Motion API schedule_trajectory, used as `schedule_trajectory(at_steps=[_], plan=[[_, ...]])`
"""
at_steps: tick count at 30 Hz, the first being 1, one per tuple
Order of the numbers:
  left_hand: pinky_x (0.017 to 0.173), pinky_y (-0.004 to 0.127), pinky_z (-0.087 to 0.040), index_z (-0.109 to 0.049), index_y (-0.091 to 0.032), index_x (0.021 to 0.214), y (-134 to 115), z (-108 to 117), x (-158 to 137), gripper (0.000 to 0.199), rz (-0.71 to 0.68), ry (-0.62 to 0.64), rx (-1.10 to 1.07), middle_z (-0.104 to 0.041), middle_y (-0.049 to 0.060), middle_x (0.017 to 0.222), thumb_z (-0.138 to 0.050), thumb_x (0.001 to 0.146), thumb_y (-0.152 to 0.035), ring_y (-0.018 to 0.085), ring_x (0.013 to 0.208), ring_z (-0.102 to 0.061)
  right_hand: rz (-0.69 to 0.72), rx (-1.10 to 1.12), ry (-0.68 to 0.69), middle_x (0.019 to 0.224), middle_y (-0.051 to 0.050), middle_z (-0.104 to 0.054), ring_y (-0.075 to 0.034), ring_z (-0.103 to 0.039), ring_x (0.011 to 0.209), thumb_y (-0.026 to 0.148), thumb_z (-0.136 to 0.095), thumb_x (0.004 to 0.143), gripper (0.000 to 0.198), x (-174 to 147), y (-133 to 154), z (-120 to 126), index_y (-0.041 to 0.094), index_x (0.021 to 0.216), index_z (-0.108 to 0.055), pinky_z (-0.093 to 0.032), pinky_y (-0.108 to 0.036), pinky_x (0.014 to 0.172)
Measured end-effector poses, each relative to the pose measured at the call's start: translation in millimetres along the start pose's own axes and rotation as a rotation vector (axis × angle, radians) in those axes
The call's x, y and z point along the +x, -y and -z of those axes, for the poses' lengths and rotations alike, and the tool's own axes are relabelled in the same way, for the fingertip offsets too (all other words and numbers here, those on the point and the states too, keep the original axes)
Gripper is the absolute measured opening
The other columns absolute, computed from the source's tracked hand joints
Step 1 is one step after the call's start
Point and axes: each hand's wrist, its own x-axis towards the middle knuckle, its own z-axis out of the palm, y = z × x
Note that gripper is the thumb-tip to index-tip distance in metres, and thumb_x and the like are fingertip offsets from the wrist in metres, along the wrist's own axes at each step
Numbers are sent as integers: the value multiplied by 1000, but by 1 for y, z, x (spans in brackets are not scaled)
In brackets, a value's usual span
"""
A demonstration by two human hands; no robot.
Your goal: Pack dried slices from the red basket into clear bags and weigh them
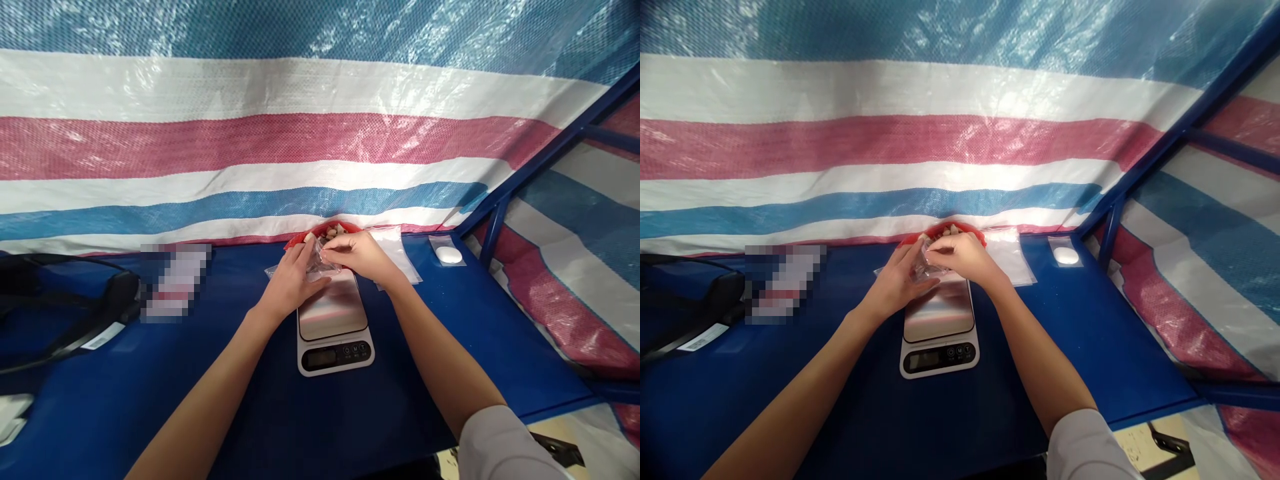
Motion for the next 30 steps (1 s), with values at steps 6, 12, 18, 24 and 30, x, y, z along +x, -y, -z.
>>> schedule_trajectory(at_steps=[6,12,18,24,30], plan=[[113,59,-45,-29,-20,159,-15,4,1,98,28,-69,-6,-52,20,150,-80,81,-52,39,142,-48,12,168,-18,65,2,-67,-15,-61,70,37,-70,85,18,2,-3,-4,22,79,-78,-52,-30,77],[108,50,-51,-46,-19,146,-26,3,4,67,40,-180,-15,-62,18,137,-72,88,-40,33,129,-60,21,236,-11,85,-2,-77,-20,-70,85,40,-75,81,20,1,1,-14,22,87,-81,-58,-33,81],[107,45,-52,-59,-20,133,-15,21,7,50,132,-257,0,-69,12,126,-70,88,-40,31,119,-65,-14,253,-99,100,-6,-80,-23,-75,92,50,-76,82,36,3,-12,6,21,102,-80,-61,-36,86],[106,44,-51,-60,-18,134,4,38,7,62,216,-286,-48,-70,13,128,-71,85,-53,31,119,-67,-5,-137,-121,102,-3,-81,-22,-76,94,36,-70,89,22,7,-24,11,24,104,-80,-58,-34,88],[106,42,-51,-61,-18,134,8,43,7,61,239,-265,-100,-70,12,126,-71,85,-53,30,119,-67,47,-544,-6,114,-6,-78,-26,-72,105,37,-68,93,22,19,-11,-7,26,109,-79,-54,-35,84]])
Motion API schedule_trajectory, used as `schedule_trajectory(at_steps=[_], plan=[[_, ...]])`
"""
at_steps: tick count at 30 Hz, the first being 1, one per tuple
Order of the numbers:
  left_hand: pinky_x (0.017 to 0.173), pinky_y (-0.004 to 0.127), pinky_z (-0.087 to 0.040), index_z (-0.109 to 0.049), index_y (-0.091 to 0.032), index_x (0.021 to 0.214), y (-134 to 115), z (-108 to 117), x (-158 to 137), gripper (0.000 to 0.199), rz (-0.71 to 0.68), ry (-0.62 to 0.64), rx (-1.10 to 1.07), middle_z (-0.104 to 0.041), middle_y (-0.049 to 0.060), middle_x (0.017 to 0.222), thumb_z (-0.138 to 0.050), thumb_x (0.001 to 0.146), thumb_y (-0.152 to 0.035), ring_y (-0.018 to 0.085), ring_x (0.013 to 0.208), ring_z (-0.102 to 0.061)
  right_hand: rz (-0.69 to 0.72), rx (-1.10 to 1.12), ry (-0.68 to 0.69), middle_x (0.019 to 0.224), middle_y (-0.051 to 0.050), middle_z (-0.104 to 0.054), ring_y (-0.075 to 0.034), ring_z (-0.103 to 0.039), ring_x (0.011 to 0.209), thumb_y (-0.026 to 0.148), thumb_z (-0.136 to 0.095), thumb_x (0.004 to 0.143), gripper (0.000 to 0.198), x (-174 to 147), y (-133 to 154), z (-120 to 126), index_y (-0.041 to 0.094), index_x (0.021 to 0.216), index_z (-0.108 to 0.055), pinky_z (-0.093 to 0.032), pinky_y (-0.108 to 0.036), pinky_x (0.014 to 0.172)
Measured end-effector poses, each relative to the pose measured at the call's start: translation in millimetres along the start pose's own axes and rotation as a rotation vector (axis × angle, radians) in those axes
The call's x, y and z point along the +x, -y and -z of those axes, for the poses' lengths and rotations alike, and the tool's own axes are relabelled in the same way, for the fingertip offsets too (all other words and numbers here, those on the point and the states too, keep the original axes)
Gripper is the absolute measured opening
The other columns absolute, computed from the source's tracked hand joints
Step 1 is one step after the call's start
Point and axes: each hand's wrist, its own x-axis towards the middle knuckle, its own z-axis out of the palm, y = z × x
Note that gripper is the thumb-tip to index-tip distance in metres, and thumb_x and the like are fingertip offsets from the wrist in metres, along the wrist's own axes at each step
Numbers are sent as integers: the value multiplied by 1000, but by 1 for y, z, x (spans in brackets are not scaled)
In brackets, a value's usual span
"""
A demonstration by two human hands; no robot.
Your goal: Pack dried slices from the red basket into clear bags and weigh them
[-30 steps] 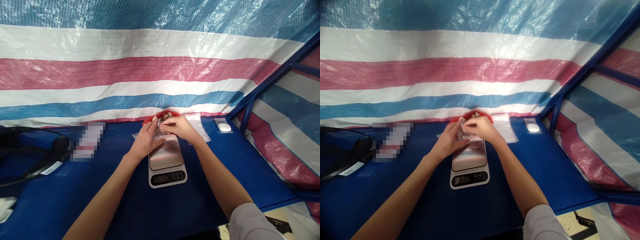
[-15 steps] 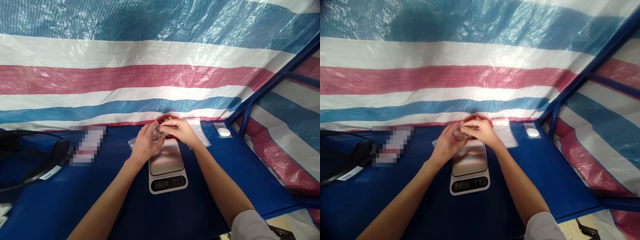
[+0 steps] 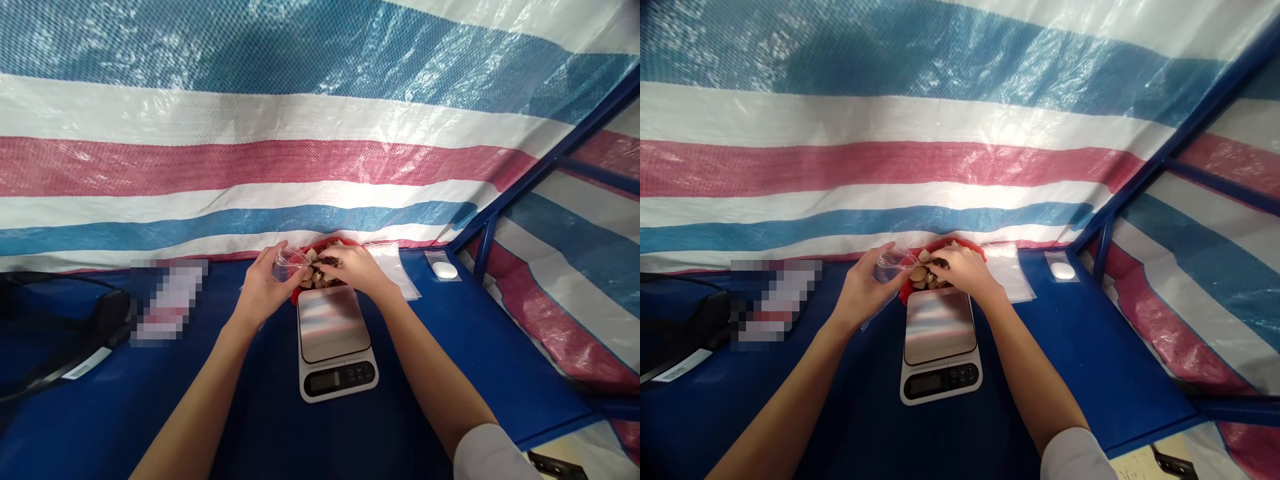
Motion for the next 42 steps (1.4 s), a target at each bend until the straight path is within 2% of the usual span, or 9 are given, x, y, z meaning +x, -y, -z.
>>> schedule_trajectory(at_steps=[3,9,16,22,27,31,36,42], plan=[[105,44,-52,-61,-17,134,1,-1,-1,62,-14,6,-18,-71,12,125,-71,85,-53,30,116,-68,20,-81,31,124,-5,-75,-26,-69,113,35,-68,93,23,2,-1,1,28,114,-77,-54,-34,85],[98,44,-56,-63,-17,134,8,-8,-4,63,-43,-9,-37,-73,11,118,-71,85,-55,29,108,-72,-10,-152,11,132,0,-73,-25,-71,111,41,-68,94,26,-3,-16,8,32,118,-75,-56,-34,87],[99,46,-56,-64,-18,132,9,-10,-3,60,-50,2,-24,-73,12,120,-70,86,-55,30,110,-71,60,-255,-48,119,-2,-78,-23,-71,108,33,-60,98,23,-3,-15,-7,28,111,-78,-54,-30,77],[102,45,-55,-64,-17,132,7,-9,-3,61,-34,4,-31,-73,12,121,-70,86,-56,30,112,-70,164,-194,-23,116,-2,-79,-23,-70,107,37,-63,97,22,-6,-17,-12,27,109,-79,-53,-31,80],[101,43,-56,-64,-16,132,7,-9,-4,57,-70,1,-33,-72,12,122,-70,87,-51,28,111,-71,207,-202,32,122,-3,-77,-24,-70,111,36,-67,94,27,-7,-18,-18,28,118,-76,-54,-33,85],[101,41,-56,-65,-15,132,6,-11,-4,56,-81,0,-17,-72,12,121,-71,87,-49,27,110,-71,241,-201,1,121,-2,-78,-23,-70,111,34,-59,100,25,-6,-23,-25,28,114,-78,-54,-33,86],[101,41,-56,-66,-14,130,4,-11,-4,54,-84,3,-12,-73,12,120,-71,87,-47,27,110,-71,252,-165,-66,118,-1,-79,-22,-73,105,36,-61,100,22,-5,-29,-25,28,107,-80,-56,-33,87],[100,42,-56,-65,-16,131,4,-9,-4,54,-93,4,-29,-73,12,119,-71,87,-46,28,109,-71,249,-33,-97,122,-1,-77,-24,-70,114,36,-65,98,19,-3,-31,-21,27,105,-81,-57,-34,95]])
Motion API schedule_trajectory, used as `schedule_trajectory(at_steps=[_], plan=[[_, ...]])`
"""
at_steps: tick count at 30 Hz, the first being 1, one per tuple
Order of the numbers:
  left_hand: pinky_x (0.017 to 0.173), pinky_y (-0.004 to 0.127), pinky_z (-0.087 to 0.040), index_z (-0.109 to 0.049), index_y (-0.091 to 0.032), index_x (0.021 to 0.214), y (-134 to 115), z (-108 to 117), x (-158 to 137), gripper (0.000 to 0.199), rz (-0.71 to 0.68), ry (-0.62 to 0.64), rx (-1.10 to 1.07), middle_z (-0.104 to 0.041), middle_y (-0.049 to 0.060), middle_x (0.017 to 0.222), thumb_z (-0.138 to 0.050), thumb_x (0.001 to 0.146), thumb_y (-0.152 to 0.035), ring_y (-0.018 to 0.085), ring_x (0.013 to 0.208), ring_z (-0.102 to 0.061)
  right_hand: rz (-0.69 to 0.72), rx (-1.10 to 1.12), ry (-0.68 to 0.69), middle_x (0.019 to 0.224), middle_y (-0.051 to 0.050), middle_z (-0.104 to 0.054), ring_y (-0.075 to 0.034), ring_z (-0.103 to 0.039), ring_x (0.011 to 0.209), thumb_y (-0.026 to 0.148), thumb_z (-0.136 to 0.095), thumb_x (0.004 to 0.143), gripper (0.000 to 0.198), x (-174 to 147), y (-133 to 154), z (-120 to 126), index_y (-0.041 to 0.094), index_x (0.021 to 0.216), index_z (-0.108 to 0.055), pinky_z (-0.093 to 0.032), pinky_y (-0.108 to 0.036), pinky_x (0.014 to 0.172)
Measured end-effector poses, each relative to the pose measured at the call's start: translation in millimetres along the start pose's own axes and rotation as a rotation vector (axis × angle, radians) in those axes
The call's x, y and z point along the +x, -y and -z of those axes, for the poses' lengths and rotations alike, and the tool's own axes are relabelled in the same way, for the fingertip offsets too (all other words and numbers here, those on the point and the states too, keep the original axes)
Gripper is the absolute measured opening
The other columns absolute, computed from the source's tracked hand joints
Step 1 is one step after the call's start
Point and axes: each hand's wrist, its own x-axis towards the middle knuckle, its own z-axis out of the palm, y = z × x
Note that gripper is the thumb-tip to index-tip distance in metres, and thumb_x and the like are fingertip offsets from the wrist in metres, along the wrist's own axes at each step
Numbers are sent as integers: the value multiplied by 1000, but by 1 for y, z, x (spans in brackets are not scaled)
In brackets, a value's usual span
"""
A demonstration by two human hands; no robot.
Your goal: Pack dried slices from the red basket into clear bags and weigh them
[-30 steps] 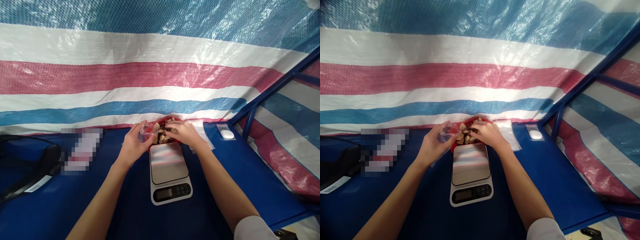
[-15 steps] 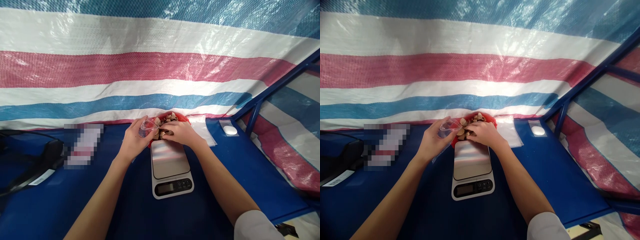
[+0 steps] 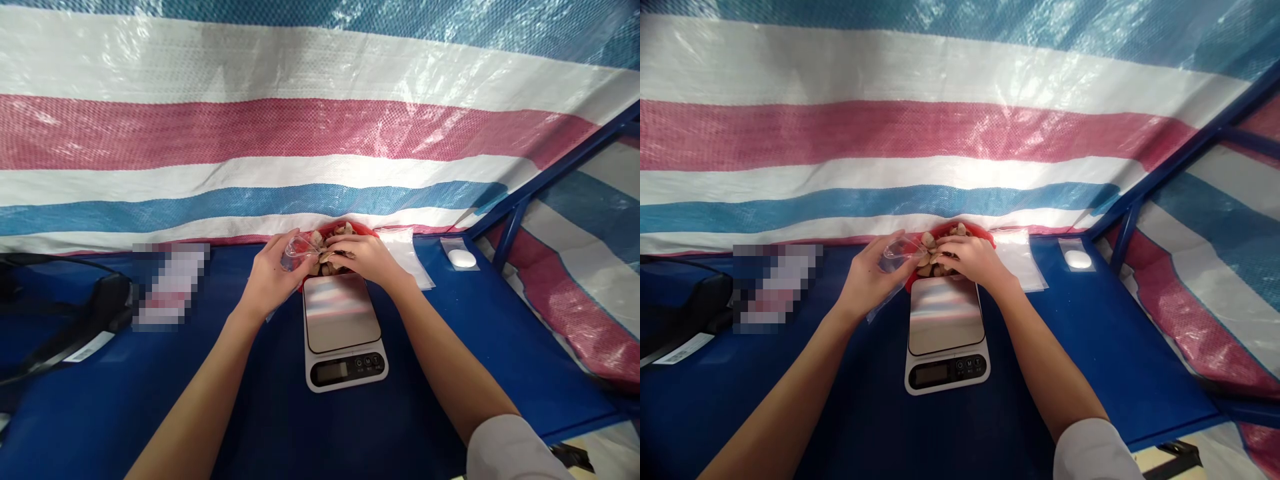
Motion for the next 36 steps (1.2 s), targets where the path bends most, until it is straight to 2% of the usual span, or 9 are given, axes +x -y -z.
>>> schedule_trajectory(at_steps=[8,15,19,24,36], plan=[[99,40,-56,-65,-14,132,0,0,1,56,-2,7,-10,-73,12,119,-71,87,-48,26,107,-71,-147,145,-62,96,-2,-82,-20,-75,85,35,-75,90,15,2,4,3,26,100,-83,-59,-31,81],[101,42,-55,-64,-16,133,-3,2,1,59,9,49,-31,-72,12,122,-71,86,-51,27,111,-70,-216,344,-140,96,-1,-82,-21,-77,85,37,-76,87,19,1,-3,4,26,101,-84,-61,-31,80],[103,44,-55,-65,-19,133,-3,1,1,58,4,59,-30,-72,11,123,-72,85,-50,28,113,-70,-231,352,-136,97,-2,-82,-22,-77,86,35,-75,87,20,1,-6,3,25,102,-84,-62,-33,82],[104,46,-54,-65,-18,134,-3,1,1,60,3,67,-34,-71,13,127,-72,85,-51,29,114,-69,-213,351,-144,97,-2,-82,-22,-77,87,32,-75,86,18,1,-5,3,25,100,-84,-61,-32,84],[108,49,-52,-62,-18,138,-1,-4,-2,60,-28,99,-45,-69,14,132,-72,85,-44,30,121,-67,-263,478,-208,92,-2,-82,-21,-77,82,41,-77,84,20,1,-8,-3,25,93,-84,-62,-32,77]])
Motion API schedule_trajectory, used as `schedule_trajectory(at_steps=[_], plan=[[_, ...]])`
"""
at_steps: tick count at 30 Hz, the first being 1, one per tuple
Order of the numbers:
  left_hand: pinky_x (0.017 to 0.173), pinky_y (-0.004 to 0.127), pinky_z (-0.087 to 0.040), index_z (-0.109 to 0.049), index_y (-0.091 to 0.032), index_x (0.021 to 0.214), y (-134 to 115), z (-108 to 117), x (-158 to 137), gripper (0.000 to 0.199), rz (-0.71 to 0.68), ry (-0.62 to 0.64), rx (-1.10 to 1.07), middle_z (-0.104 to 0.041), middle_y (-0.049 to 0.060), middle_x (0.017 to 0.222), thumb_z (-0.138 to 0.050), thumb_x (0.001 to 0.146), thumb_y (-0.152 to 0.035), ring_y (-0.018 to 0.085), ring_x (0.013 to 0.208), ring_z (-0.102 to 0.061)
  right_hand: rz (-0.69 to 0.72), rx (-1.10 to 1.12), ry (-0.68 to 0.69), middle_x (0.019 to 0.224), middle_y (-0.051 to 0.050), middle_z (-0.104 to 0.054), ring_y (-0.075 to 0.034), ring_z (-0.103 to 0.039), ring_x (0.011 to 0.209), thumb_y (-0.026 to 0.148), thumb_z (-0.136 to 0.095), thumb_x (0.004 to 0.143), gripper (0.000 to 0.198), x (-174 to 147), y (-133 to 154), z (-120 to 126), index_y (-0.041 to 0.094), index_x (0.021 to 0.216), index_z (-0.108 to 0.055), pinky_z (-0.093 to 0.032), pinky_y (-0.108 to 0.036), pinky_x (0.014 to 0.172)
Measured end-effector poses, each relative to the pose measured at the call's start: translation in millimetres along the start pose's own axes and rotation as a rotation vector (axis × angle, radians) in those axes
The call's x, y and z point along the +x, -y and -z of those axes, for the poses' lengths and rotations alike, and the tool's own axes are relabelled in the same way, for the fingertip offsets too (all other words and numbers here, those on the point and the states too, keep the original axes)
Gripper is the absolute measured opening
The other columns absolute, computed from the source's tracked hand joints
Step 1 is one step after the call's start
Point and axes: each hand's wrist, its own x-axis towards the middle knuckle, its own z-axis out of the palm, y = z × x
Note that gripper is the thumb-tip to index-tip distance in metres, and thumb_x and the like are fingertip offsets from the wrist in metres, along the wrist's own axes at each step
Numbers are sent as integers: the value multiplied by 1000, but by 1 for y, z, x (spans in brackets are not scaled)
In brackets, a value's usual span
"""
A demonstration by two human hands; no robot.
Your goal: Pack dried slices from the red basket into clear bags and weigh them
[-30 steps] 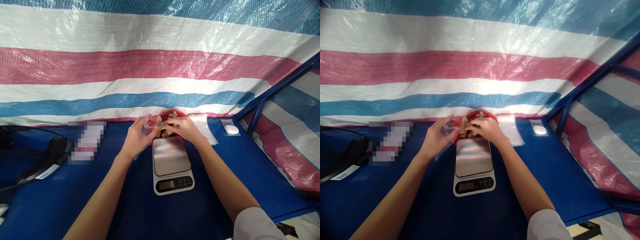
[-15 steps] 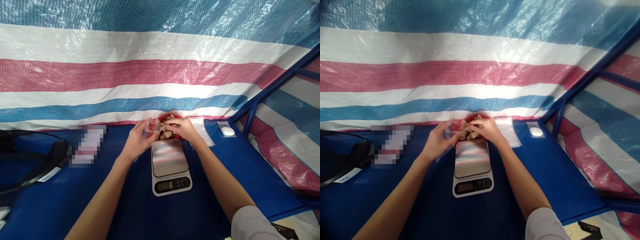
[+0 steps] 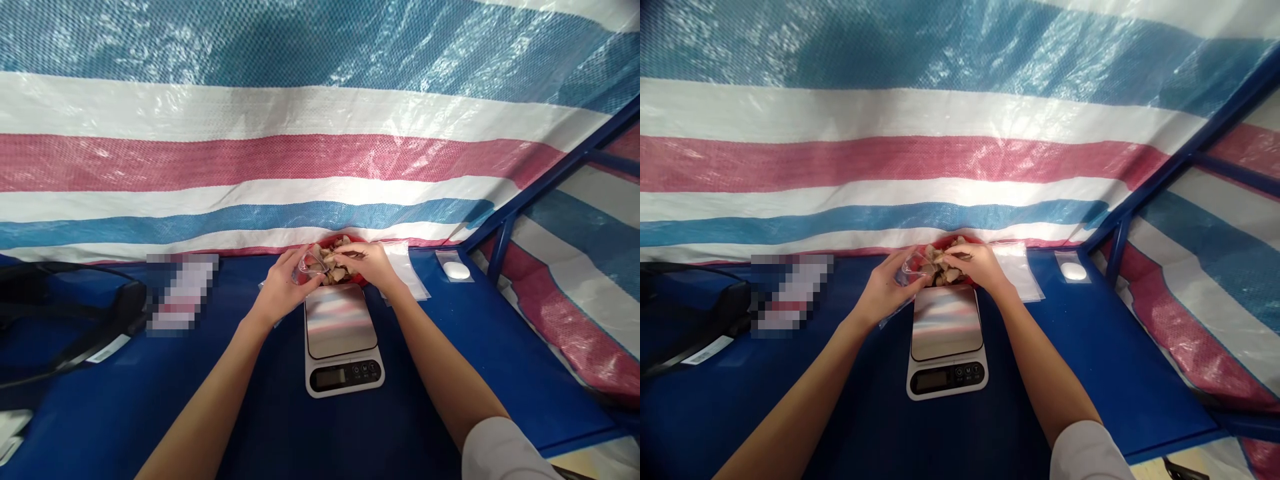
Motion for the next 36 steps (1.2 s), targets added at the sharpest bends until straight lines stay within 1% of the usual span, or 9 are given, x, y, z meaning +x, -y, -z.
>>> schedule_trajectory(at_steps=[7,11,13,15,18,23,28,33,36], plan=[[108,49,-52,-61,-19,140,1,-1,0,62,9,8,-17,-68,14,132,-72,85,-45,31,121,-66,-17,136,42,99,-3,-82,-23,-77,90,47,-77,83,25,1,6,11,25,94,-83,-63,-34,86],[107,50,-53,-60,-18,142,2,-3,-1,66,4,11,-26,-68,15,131,-73,84,-47,31,121,-66,-64,234,-25,98,-4,-82,-23,-77,91,48,-79,81,28,2,14,16,23,92,-83,-64,-36,86],[106,49,-53,-59,-17,143,0,-4,-1,67,4,19,-31,-68,16,130,-73,85,-48,32,120,-67,-61,275,-54,98,-5,-82,-23,-77,91,47,-81,79,27,1,21,18,23,91,-83,-64,-37,87],[106,50,-53,-59,-17,144,-2,-5,-2,67,2,34,-41,-68,17,131,-72,85,-48,32,120,-67,-37,291,-44,99,-5,-81,-23,-77,92,46,-82,79,25,1,29,20,24,91,-83,-64,-37,88],[107,51,-53,-57,-19,145,-7,-7,-2,67,-2,45,-59,-67,16,135,-72,86,-48,32,123,-65,-3,248,9,99,-4,-81,-23,-77,91,47,-81,80,25,-1,40,20,25,94,-83,-65,-37,86],[109,51,-52,-56,-21,146,-10,-12,-4,69,-33,35,-91,-65,15,139,-75,85,-45,33,128,-63,56,94,106,91,-3,-81,-20,-75,79,45,-76,86,24,-5,52,13,24,96,-83,-63,-32,74],[110,51,-51,-56,-24,147,-13,-15,-5,69,-13,43,-135,-64,14,142,-76,84,-43,32,129,-63,141,-93,193,90,2,-81,-19,-73,82,34,-74,90,11,-6,62,7,29,91,-84,-60,-31,79],[111,51,-51,-56,-24,147,-15,-17,-6,69,3,46,-169,-63,13,143,-76,84,-42,32,132,-61,146,-161,245,90,1,-81,-18,-71,80,32,-72,91,13,-6,66,3,26,88,-83,-58,-31,76],[112,52,-50,-56,-25,146,-14,-18,-6,68,5,48,-176,-62,13,145,-76,84,-43,33,134,-59,117,-197,264,90,1,-80,-19,-70,80,32,-70,92,13,-6,68,1,28,88,-82,-57,-32,78]])
